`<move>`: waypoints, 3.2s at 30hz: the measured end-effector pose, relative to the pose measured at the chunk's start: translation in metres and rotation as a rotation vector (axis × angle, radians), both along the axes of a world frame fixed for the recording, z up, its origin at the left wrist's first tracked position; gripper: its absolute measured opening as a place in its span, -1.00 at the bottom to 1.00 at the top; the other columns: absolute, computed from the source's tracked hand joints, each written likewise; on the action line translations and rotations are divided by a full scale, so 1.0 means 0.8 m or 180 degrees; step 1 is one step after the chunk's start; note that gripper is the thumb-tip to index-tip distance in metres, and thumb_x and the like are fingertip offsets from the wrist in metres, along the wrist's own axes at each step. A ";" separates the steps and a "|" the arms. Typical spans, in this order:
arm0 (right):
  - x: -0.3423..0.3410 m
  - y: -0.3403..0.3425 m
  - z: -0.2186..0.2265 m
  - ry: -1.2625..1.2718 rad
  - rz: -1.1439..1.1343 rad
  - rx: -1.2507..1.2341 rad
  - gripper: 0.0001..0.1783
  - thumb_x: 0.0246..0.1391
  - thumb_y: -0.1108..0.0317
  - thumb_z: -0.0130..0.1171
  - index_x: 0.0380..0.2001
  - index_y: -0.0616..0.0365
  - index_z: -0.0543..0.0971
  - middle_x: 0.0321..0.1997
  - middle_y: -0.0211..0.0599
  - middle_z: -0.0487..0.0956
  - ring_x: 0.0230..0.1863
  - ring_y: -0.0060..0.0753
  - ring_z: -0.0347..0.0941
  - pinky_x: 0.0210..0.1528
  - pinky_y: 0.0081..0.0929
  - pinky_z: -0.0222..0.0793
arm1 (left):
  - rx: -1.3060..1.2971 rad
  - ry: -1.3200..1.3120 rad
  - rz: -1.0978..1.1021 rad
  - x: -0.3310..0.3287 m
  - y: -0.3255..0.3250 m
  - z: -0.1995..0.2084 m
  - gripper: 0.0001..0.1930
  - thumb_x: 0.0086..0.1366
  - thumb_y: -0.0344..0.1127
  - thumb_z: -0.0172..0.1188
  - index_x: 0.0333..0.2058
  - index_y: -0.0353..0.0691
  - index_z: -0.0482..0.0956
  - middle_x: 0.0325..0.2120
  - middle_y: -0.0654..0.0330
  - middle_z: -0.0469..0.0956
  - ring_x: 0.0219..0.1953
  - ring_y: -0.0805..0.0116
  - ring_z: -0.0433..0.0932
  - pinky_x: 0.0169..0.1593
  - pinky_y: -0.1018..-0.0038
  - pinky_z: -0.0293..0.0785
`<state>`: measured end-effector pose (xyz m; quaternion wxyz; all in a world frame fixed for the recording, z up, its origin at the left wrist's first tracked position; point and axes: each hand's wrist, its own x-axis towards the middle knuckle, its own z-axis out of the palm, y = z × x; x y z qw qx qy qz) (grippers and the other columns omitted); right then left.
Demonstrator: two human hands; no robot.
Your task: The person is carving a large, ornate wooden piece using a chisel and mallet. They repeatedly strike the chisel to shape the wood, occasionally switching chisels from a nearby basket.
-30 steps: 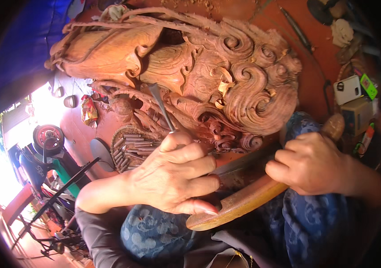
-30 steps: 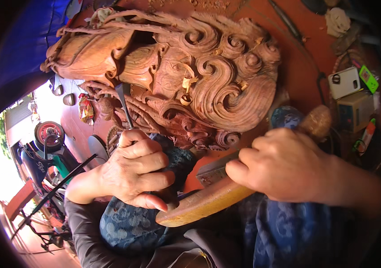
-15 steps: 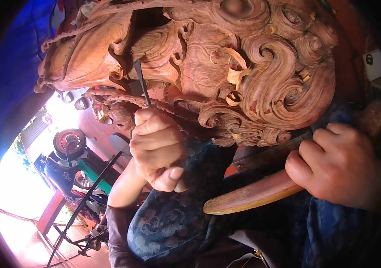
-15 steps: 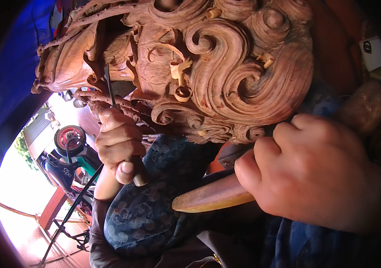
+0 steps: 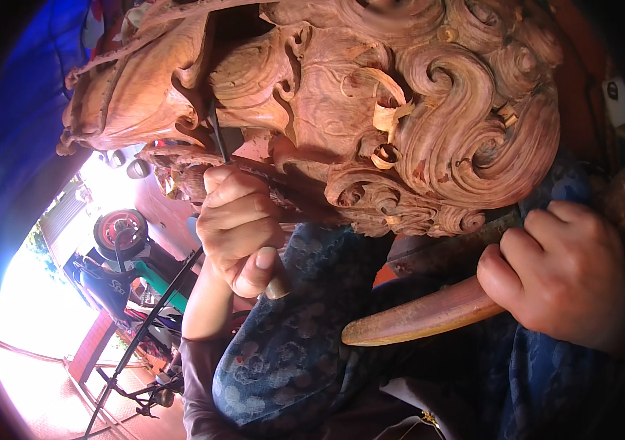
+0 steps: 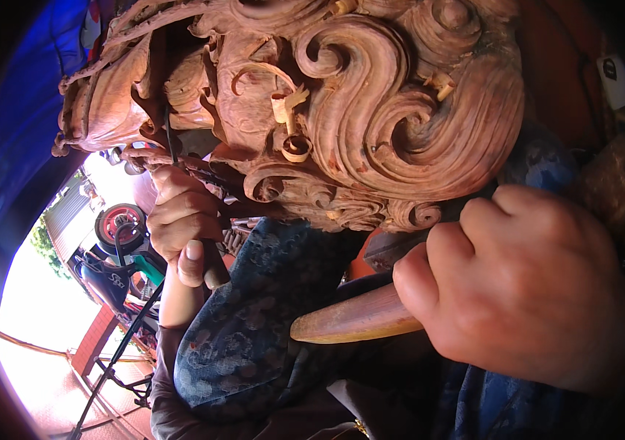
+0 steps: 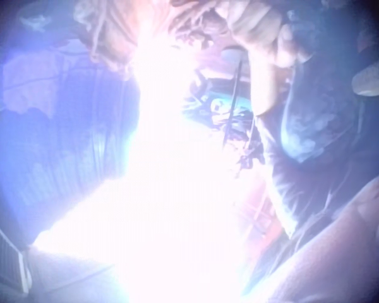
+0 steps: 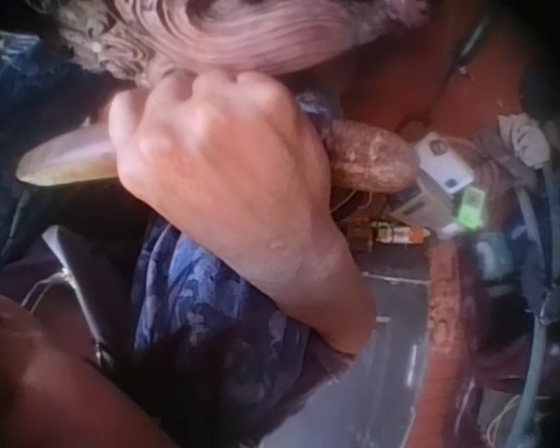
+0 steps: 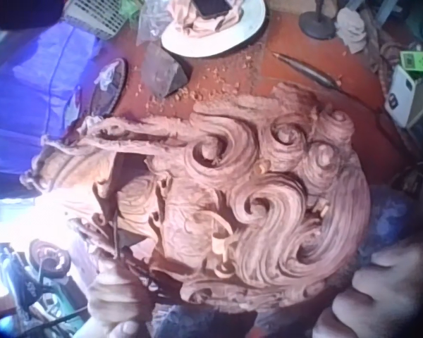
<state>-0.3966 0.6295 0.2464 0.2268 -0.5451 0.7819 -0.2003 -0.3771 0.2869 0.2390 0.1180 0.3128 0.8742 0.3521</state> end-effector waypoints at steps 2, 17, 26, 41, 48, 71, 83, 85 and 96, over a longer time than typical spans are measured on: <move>0.001 -0.001 -0.001 0.0001 -0.0021 -0.0034 -0.81 -0.33 0.34 0.14 -0.53 0.14 0.47 -0.63 -0.42 0.24 -0.59 -0.44 0.28 -0.55 -0.46 0.18 | -0.0048 -0.0082 -0.0051 -0.002 -0.008 0.004 -0.66 0.04 -0.09 0.00 -0.73 -0.21 0.45 -0.69 0.22 0.40 -0.48 0.21 0.40 -0.20 0.31 0.19; 0.005 -0.004 0.008 0.0395 0.0008 -0.0041 -0.81 -0.32 0.35 0.15 -0.52 0.14 0.49 -0.62 -0.41 0.25 -0.58 -0.43 0.26 -0.53 -0.46 0.18 | -0.0128 -0.0170 -0.0075 -0.008 0.003 0.006 -0.87 -0.25 -0.24 0.09 -0.74 -0.15 0.41 -0.64 0.24 0.37 -0.45 0.22 0.36 -0.20 0.35 0.18; 0.008 -0.007 0.019 0.0790 -0.0353 -0.0526 -0.78 -0.37 0.39 0.19 -0.52 0.19 0.46 -0.62 -0.34 0.26 -0.62 -0.42 0.24 -0.62 -0.49 0.15 | -0.0036 -0.0120 -0.0277 -0.010 -0.008 -0.004 -0.85 -0.23 -0.23 0.08 -0.76 -0.14 0.37 -0.66 0.23 0.38 -0.47 0.22 0.37 -0.21 0.36 0.18; -0.003 -0.017 0.010 0.1582 -0.0587 -0.1176 -0.80 -0.30 0.55 0.24 -0.50 0.21 0.46 -0.63 -0.22 0.34 -0.64 -0.34 0.31 -0.61 -0.43 0.32 | 0.0115 -0.0080 -0.0162 -0.015 -0.002 -0.006 -0.81 -0.17 -0.20 0.06 -0.75 -0.16 0.36 -0.66 0.22 0.38 -0.47 0.20 0.38 -0.21 0.35 0.20; -0.022 -0.045 -0.009 0.2533 -0.0697 -0.1516 -0.75 -0.33 0.62 0.28 -0.52 0.17 0.44 -0.67 -0.22 0.36 -0.65 -0.35 0.36 -0.66 -0.43 0.38 | 0.0022 -0.0032 -0.0030 -0.004 -0.010 -0.006 -0.80 -0.20 -0.19 0.05 -0.76 -0.17 0.32 -0.68 0.21 0.35 -0.50 0.19 0.35 -0.23 0.35 0.20; -0.005 -0.031 -0.015 0.1256 -0.0805 -0.1424 -0.86 -0.26 0.45 0.19 -0.55 0.10 0.44 -0.62 -0.30 0.40 -0.62 -0.39 0.35 -0.57 -0.50 0.39 | 0.0230 0.0118 -0.0474 -0.004 0.016 0.005 -0.78 -0.03 -0.23 0.07 -0.76 -0.12 0.35 -0.68 0.27 0.35 -0.51 0.26 0.37 -0.28 0.35 0.16; -0.005 -0.030 -0.020 0.1133 -0.0733 -0.1319 -0.85 -0.31 0.41 0.20 -0.56 0.11 0.46 -0.61 -0.30 0.37 -0.62 -0.41 0.29 -0.60 -0.54 0.29 | 0.0023 0.0056 -0.0122 -0.008 -0.001 -0.010 -0.76 -0.04 -0.19 0.05 -0.74 -0.19 0.42 -0.66 0.23 0.39 -0.48 0.21 0.39 -0.22 0.35 0.21; -0.008 -0.033 -0.022 0.1151 -0.0682 -0.1385 -0.85 -0.29 0.42 0.20 -0.55 0.13 0.46 -0.60 -0.28 0.38 -0.61 -0.39 0.31 -0.59 -0.53 0.31 | -0.0008 -0.0033 -0.0065 -0.007 -0.007 -0.005 -0.77 -0.05 -0.20 0.06 -0.74 -0.19 0.42 -0.67 0.22 0.39 -0.48 0.20 0.38 -0.22 0.35 0.21; -0.019 -0.038 -0.019 0.2087 -0.0608 -0.1500 -0.81 -0.27 0.56 0.25 -0.50 0.24 0.46 -0.59 -0.16 0.40 -0.62 -0.27 0.37 -0.59 -0.44 0.37 | 0.0057 -0.0049 -0.0183 -0.017 -0.001 -0.014 -0.83 -0.13 -0.26 0.09 -0.75 -0.17 0.39 -0.68 0.22 0.34 -0.52 0.20 0.34 -0.23 0.34 0.17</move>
